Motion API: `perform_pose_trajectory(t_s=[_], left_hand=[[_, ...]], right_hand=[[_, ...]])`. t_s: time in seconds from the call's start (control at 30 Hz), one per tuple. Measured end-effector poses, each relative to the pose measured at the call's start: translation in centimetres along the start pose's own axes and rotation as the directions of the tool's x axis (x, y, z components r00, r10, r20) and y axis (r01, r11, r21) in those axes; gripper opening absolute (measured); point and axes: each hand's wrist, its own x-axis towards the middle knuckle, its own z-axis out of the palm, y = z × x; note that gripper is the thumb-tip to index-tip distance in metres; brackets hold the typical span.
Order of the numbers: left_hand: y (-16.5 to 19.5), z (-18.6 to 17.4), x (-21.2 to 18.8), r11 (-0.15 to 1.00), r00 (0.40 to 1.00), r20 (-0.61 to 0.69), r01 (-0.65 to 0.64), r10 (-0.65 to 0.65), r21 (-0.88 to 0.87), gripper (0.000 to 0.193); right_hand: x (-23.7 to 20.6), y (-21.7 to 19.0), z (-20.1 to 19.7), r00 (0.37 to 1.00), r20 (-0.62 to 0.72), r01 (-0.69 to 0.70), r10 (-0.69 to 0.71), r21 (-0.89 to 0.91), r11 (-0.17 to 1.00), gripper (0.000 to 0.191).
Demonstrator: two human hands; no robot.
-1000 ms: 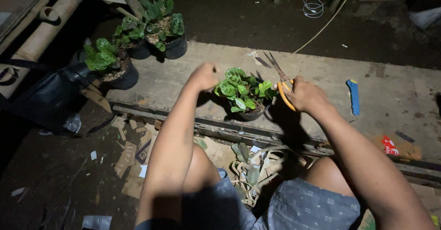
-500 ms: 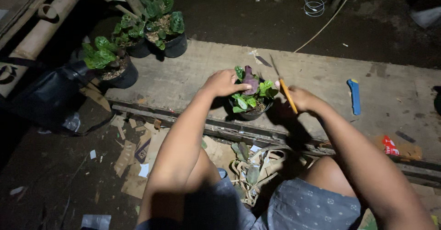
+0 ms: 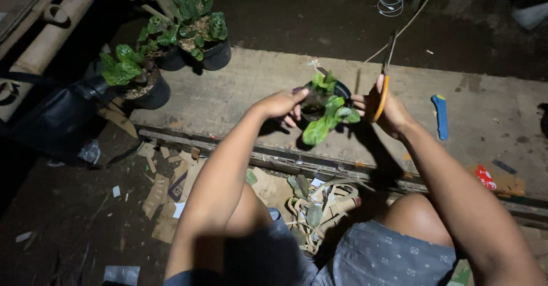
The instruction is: The person trims leaves from potted plants using orange-handled scissors. They hold each pot with one hand and cut leaves with the other, then place the trimmed pots aside on a wooden platform.
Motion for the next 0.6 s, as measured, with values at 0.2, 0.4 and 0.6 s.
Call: perform_pose_trajectory(t_s=[0.2,0.4,0.6], left_hand=[[3.0,3.2,-3.2,0.938,0.877,0.368,0.218,-0.31,0.269,0.055],[4.0,3.1,-4.4,0.91,0.882,0.375,0.128,-0.286,0.394,0.035],[2.4,5.1,-1.0,0.98,0.901,0.405,-0.193,0.155,0.056,0.024]], right_hand=[[-0.6,-1.1,-0.4,0.991,-0.133,0.019,-0.033,-0.105,0.994,0.055],[-2.6,-2.1,-3.7,0.963,0.266,0.148,-0.041,-0.395,0.907,0.045],[-3.7,-1.8,-3.8,0.956,0.223,0.245,-0.189,-0.257,0.935,0.05]])
